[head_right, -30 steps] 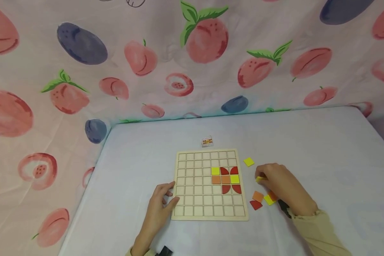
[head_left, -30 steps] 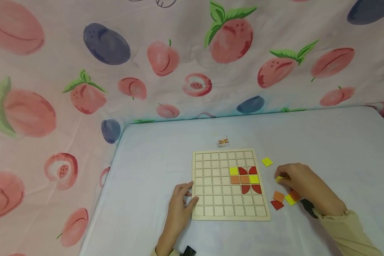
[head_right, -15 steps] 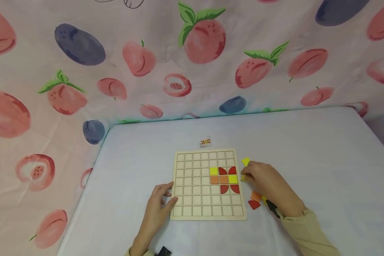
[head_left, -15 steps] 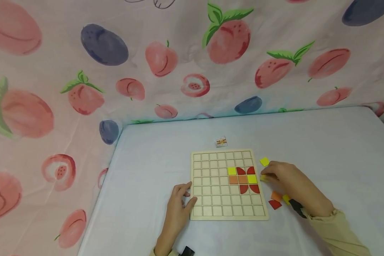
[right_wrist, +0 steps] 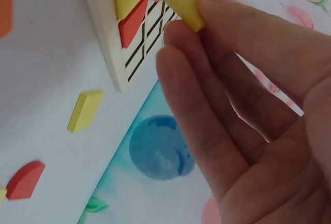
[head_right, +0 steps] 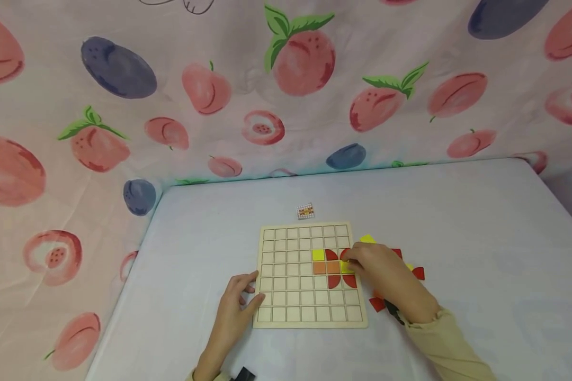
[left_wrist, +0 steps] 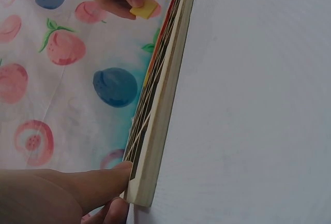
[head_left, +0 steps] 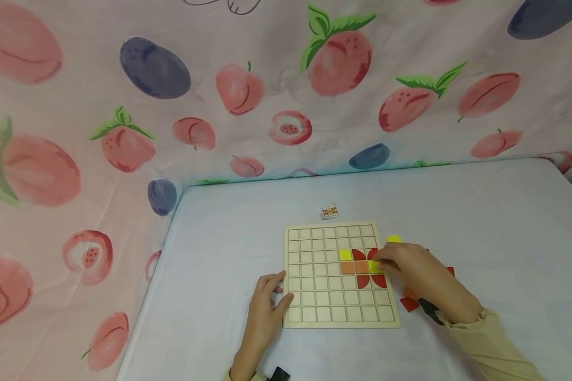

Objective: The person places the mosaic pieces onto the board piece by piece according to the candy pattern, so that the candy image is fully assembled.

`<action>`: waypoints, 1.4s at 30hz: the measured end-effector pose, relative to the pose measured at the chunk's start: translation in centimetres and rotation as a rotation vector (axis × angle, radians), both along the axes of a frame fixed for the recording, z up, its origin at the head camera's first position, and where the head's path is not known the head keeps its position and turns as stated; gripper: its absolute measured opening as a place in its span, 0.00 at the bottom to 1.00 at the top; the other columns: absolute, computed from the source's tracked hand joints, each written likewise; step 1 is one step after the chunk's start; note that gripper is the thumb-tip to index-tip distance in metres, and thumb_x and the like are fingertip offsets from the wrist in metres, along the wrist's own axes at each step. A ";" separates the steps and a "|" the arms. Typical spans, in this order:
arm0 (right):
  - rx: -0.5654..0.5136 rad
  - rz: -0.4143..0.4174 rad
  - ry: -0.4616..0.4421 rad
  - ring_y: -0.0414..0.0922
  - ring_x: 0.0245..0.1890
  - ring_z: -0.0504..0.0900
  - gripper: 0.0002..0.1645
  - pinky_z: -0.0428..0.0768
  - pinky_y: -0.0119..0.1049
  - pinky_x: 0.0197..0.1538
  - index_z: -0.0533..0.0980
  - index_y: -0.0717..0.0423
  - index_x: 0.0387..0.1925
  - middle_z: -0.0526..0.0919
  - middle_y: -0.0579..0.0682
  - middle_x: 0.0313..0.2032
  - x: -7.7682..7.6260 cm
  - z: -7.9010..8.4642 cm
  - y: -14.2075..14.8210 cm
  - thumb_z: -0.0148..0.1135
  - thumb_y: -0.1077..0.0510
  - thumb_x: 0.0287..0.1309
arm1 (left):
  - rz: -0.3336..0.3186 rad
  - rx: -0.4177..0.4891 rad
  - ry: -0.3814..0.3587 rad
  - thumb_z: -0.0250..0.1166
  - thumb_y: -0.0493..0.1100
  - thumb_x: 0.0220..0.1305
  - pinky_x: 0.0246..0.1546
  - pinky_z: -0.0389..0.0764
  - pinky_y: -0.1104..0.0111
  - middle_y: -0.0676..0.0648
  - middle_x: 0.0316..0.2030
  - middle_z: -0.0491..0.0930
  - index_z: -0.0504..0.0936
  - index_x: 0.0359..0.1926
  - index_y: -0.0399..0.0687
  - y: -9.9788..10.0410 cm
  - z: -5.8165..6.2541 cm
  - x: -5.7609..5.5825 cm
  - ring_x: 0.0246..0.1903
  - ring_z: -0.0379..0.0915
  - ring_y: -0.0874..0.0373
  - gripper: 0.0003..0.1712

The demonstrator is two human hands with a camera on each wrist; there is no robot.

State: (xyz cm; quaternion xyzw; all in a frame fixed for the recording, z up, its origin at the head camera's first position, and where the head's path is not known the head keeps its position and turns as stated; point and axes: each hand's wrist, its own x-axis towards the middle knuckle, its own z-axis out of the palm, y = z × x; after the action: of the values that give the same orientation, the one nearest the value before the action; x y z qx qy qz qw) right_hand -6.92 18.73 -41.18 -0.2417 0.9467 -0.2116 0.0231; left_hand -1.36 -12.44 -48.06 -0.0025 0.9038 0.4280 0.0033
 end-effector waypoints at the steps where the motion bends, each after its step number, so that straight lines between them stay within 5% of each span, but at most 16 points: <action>1: -0.009 0.007 0.002 0.39 0.31 0.78 0.09 0.82 0.36 0.38 0.86 0.53 0.35 0.84 0.39 0.30 0.0 -0.1 -0.2 0.76 0.62 0.49 | 0.000 0.000 -0.002 0.71 0.36 0.60 0.35 0.71 0.74 0.50 0.51 0.74 0.76 0.63 0.42 0.0 0.0 0.0 0.38 0.68 0.63 0.29; 31: -0.065 0.145 -0.122 0.33 0.29 0.76 0.05 0.80 0.31 0.38 0.84 0.50 0.33 0.83 0.38 0.31 -0.5 -1.9 -4.5 0.73 0.62 0.54 | -0.004 0.005 0.006 0.71 0.37 0.60 0.36 0.71 0.74 0.51 0.51 0.74 0.76 0.63 0.43 -0.2 -0.3 0.0 0.39 0.69 0.63 0.29; 42: -0.035 0.147 -0.073 0.33 0.31 0.77 0.07 0.81 0.34 0.39 0.83 0.48 0.31 0.83 0.38 0.32 -0.3 -2.1 -4.8 0.73 0.63 0.53 | -0.005 0.008 0.006 0.71 0.37 0.60 0.36 0.71 0.74 0.51 0.51 0.75 0.77 0.63 0.43 -0.3 -0.2 0.0 0.39 0.70 0.63 0.29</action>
State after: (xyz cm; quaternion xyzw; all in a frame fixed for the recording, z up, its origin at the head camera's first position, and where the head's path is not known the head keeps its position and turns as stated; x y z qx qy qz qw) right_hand -7.20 13.97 -43.26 -0.3031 0.9211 -0.2344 0.0688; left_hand -1.33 -12.72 -48.21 0.0011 0.9021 0.4314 0.0017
